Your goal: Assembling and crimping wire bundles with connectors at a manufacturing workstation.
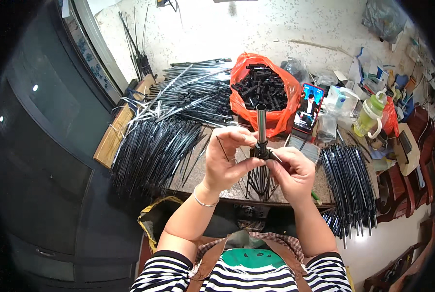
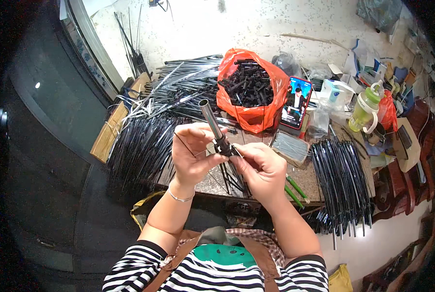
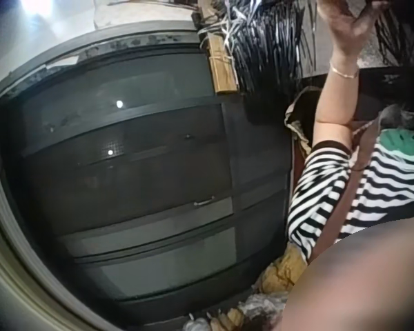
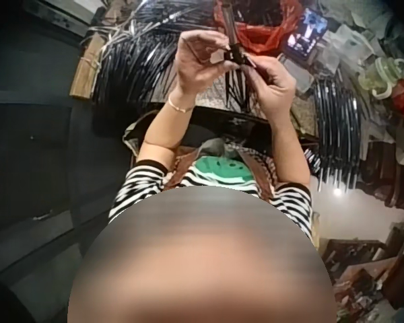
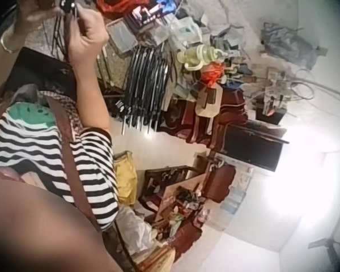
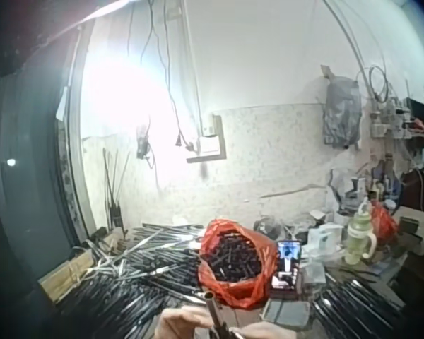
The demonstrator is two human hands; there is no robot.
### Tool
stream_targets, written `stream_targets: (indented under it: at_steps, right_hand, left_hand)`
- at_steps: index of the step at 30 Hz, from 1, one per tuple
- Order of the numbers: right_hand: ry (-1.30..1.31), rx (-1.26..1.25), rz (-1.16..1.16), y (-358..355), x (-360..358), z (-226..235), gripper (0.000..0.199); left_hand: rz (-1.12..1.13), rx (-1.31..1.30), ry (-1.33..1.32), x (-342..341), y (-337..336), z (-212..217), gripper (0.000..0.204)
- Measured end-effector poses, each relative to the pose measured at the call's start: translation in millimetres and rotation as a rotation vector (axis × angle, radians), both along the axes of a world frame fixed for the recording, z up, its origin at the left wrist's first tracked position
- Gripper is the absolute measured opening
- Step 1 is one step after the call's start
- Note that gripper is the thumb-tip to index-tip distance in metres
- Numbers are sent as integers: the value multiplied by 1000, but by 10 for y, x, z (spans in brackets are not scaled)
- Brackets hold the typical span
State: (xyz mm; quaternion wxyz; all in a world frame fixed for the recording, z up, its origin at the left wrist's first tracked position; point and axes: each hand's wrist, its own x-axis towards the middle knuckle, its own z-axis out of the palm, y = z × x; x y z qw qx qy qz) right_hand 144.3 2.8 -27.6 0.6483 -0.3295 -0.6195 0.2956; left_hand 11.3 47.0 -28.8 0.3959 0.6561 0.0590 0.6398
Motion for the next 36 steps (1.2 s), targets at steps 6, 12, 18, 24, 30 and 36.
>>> stream_targets:
  at_steps: [6, 12, 18, 24, 30, 36]
  right_hand:
    - [-133, 141, -75, -57, -60, -22, 10]
    - [-240, 242, -262, -61, -152, -86, 21]
    - [-369, 374, -128, 36, -38, 25, 23]
    - [-325, 443, -154, 93, -55, -31, 24]
    - [-243, 328, -85, 46, -105, -59, 19]
    - [-109, 197, -21, 56, -101, -111, 15]
  left_hand:
    - [-121, -110, -200, 11, -45, -131, 31]
    - [317, 143, 47, 18, -140, -50, 21]
    - [70, 4, -40, -80, -15, -145, 18]
    - [151, 146, 103, -102, -36, -43, 19]
    - [162, 104, 3, -73, -38, -121, 21]
    - [122, 58, -52, 11, -63, -140, 22]
